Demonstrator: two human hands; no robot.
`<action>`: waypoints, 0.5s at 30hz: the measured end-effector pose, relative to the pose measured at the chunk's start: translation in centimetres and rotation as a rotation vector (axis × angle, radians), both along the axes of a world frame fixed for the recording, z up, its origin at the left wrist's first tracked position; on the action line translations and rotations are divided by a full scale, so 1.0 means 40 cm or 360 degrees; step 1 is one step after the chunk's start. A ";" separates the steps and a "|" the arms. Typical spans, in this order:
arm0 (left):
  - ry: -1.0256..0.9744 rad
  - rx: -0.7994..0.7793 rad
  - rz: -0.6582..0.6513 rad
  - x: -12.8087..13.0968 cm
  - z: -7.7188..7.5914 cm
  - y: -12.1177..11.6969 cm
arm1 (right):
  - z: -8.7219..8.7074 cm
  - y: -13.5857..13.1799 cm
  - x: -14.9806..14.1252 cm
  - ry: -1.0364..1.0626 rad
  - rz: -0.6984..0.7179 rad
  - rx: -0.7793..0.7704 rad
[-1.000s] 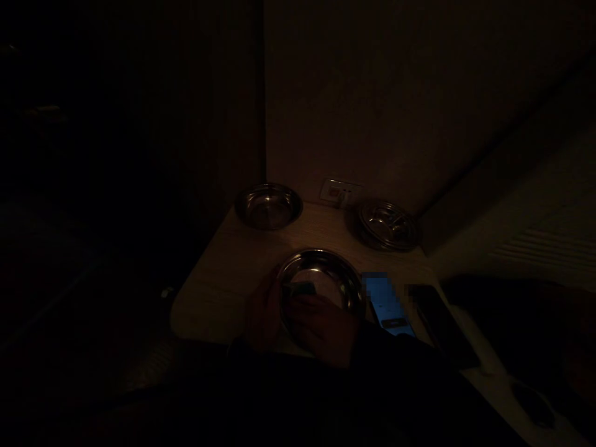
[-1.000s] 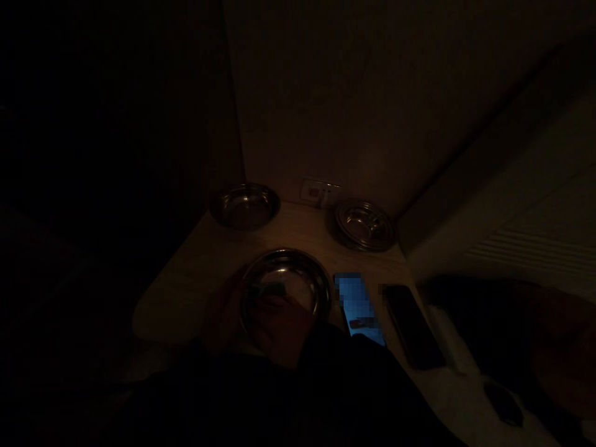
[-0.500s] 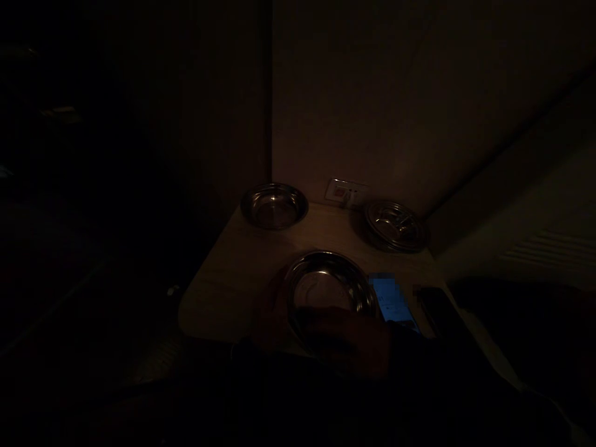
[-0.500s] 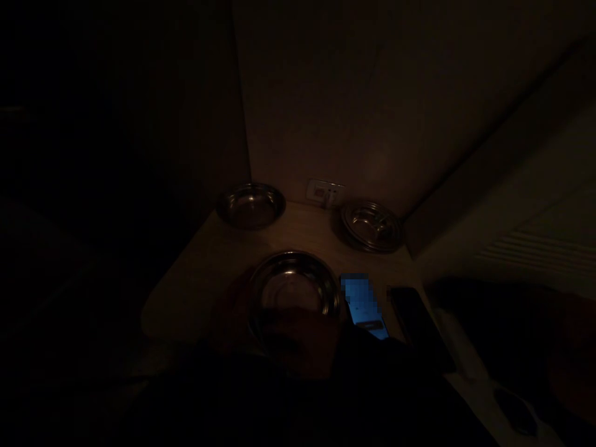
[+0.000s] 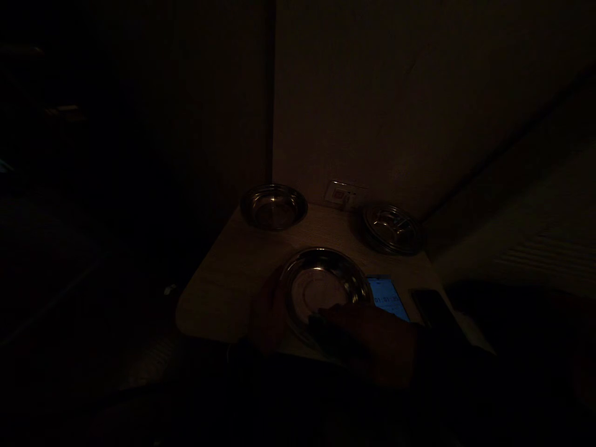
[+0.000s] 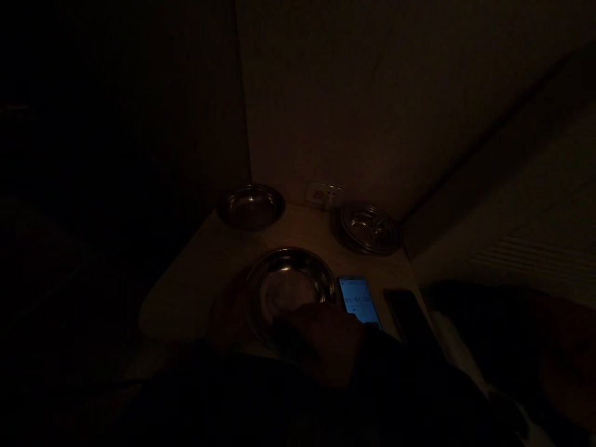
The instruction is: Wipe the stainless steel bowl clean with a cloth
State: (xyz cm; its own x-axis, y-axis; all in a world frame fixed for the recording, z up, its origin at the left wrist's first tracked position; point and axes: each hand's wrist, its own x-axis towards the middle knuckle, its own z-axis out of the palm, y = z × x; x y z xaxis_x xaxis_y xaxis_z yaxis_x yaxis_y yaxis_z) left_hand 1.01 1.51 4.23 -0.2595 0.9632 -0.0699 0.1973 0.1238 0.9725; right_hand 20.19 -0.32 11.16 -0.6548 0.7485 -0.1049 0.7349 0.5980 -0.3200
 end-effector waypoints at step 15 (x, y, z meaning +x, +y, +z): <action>0.0022 -0.0030 0.0076 0.009 0.001 -0.007 | -0.018 -0.032 -0.024 0.0030 0.0135 0.0124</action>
